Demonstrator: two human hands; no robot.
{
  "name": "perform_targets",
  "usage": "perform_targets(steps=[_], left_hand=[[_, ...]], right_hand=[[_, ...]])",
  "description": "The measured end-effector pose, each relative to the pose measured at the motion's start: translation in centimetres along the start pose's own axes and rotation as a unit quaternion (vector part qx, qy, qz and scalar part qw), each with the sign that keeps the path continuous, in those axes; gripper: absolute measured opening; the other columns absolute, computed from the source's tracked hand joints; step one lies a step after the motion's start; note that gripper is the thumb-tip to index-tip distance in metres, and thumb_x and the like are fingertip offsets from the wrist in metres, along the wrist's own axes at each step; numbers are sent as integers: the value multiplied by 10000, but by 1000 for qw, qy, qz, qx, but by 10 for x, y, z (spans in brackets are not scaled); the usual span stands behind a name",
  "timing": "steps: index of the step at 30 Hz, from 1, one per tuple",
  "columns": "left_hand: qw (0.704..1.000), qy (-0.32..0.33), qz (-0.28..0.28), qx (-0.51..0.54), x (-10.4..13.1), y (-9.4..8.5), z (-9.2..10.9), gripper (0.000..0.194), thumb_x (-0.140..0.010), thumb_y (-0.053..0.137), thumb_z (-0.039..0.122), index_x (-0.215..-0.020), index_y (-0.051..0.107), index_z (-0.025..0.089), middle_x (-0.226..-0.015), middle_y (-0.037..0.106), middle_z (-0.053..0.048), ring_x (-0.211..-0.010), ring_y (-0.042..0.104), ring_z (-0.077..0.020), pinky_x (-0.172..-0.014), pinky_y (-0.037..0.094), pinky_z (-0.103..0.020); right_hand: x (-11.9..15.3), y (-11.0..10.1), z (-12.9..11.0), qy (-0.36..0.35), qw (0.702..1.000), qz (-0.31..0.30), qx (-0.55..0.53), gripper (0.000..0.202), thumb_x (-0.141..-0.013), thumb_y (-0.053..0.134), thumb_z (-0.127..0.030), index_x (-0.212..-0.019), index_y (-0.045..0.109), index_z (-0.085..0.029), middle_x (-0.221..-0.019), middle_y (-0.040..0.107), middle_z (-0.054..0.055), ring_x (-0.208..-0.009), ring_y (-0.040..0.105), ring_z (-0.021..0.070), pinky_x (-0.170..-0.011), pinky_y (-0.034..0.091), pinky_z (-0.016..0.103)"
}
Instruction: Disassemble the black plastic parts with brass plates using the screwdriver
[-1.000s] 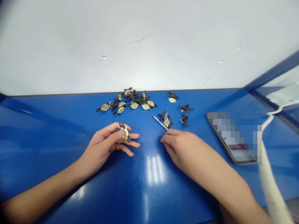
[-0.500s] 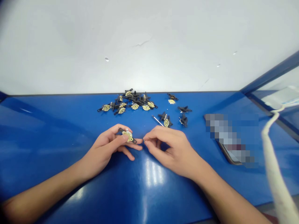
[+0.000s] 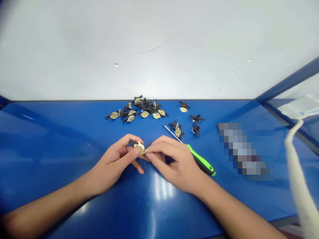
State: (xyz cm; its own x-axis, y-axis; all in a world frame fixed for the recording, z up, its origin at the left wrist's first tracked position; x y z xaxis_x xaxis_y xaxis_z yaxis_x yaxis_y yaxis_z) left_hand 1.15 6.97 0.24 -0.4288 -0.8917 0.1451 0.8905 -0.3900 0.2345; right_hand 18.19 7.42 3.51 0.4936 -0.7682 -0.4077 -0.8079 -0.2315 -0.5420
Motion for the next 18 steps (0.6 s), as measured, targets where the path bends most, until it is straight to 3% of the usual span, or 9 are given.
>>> perform_targets(steps=[7, 11, 14, 18], left_hand=[[1000, 0, 7, -24, 1, 1, 0, 227, -1000, 594, 404, -1087, 551, 199, -856, 707, -29, -841, 718, -198, -706, 647, -335], [999, 1, 10, -44, 2, 0, -2, 229, -1011, 572, 415, -1095, 536, 206, -875, 713, -25, -771, 709, -179, -702, 644, -345], [998, 4, 10, -57, 3, -1, -2, 220, -1020, 554, 413, -1100, 520, 210, -889, 720, -19, -734, 713, -168, -694, 640, -339], [997, 2, 16, -70, 5, 0, 0, 210, -1024, 550, 402, -1086, 496, 209, -856, 715, -2, -716, 729, -167, -672, 631, -318]], right_hand=[[1, 2, 2, 0, 1000, -11, 7, 147, -954, 633, -129, -1043, 726, -201, -906, 721, 50, -781, 690, 159, -713, 579, 318], [0, 5, -1, -18, 999, -5, 44, 154, -959, 614, -130, -1047, 715, -207, -913, 718, 53, -766, 682, 152, -666, 574, 291], [0, 7, -7, -55, 991, -1, 122, 165, -955, 598, -109, -1051, 698, -200, -923, 717, 48, -757, 673, 135, -620, 543, 250], [1, 9, -15, -90, 959, -1, 267, 116, -952, 610, -118, -1021, 683, -175, -936, 745, 56, -777, 687, 142, -654, 537, 250]])
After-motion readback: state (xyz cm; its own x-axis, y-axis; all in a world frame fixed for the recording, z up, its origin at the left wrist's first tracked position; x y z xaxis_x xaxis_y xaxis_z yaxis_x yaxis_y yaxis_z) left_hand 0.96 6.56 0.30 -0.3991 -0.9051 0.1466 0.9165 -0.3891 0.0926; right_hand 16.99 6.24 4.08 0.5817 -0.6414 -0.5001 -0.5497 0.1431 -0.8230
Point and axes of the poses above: each hand's wrist, its own x-axis away from the middle knuckle, its own y-axis out of the palm, z = x × y, the point moved 4 cm from there along -x, towards the middle knuckle
